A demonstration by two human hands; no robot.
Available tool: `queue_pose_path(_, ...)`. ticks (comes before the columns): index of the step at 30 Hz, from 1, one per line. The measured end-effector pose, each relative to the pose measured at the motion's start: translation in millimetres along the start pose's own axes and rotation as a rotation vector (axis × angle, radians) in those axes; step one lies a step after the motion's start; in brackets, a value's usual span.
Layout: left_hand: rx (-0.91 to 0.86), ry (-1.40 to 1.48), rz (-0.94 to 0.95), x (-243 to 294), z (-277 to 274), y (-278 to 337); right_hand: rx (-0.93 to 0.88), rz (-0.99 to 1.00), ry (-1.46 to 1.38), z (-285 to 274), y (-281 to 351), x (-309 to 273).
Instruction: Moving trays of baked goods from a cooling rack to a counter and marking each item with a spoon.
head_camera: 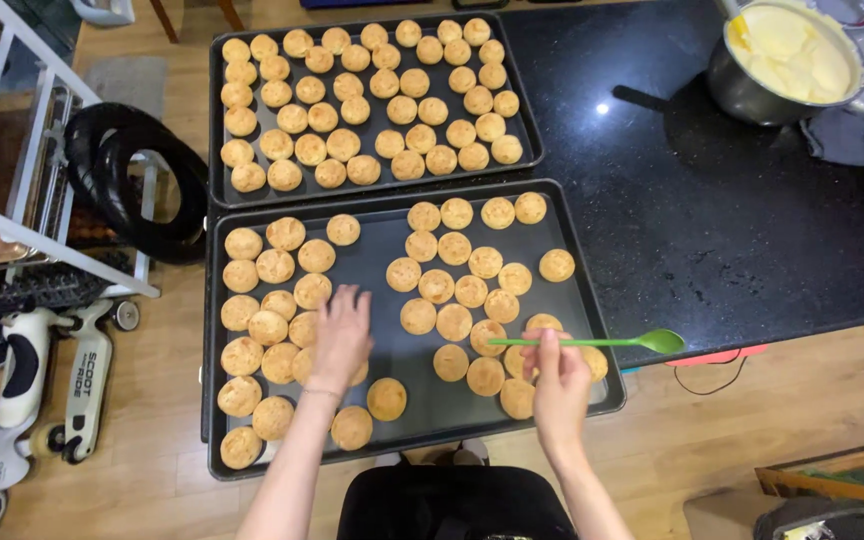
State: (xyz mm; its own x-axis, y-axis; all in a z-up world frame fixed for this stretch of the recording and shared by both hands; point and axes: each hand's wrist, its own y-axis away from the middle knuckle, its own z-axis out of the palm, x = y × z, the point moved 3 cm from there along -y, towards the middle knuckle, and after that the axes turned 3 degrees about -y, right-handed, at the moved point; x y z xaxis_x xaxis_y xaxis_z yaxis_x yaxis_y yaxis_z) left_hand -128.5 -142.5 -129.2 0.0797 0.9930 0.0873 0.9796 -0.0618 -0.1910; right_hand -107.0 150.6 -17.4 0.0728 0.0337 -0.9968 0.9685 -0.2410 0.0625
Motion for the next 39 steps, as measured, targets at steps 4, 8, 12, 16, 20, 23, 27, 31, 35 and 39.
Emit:
queue_pose_path(4, 0.123, 0.289, 0.066, 49.7, 0.2, -11.7, 0.036, -0.047, 0.035, -6.1, -0.6, -6.8)
queue_pose_path(8, 0.019, 0.116, 0.033, 64.9, 14.6, -13.4, 0.005, -0.069, 0.067, 1.1, 4.8, -18.6)
queue_pose_path(12, -0.001, 1.376, -0.459, 82.4, -57.9, -3.8, -0.115, -0.188, 0.044, 16.0, 15.0, -38.7)
queue_pose_path(16, -0.056, 2.075, -0.598, 115.5, -90.0, 15.1, -0.292, -0.394, 0.089, 40.1, 33.7, -39.5)
queue_pose_path(20, 0.065, 1.929, -0.709, 120.2, -119.9, 19.8, -0.345, -0.682, 0.126, 50.8, 47.5, -53.7)
queue_pose_path(23, 0.129, 1.461, -0.539, 120.1, -142.7, 24.6, -0.471, -0.751, 0.193, 55.6, 52.7, -48.1)
queue_pose_path(27, 0.04, 1.71, -0.578, 124.4, -154.2, 23.8, -0.431, -0.526, 0.0, 52.9, 53.2, -50.5)
queue_pose_path(31, 0.01, 1.992, -0.694, 128.7, -153.0, 28.0, -0.273, -0.689, 0.092, 46.1, 53.2, -46.8)
queue_pose_path(35, 0.26, 1.472, -0.456, 127.1, -162.2, 37.4, -0.197, -1.018, 0.255, 44.6, 58.6, -43.0)
queue_pose_path(39, 0.244, 1.257, -0.183, 114.6, -149.3, 34.3, -0.278, -0.255, 0.021, 45.9, 32.9, -25.3)
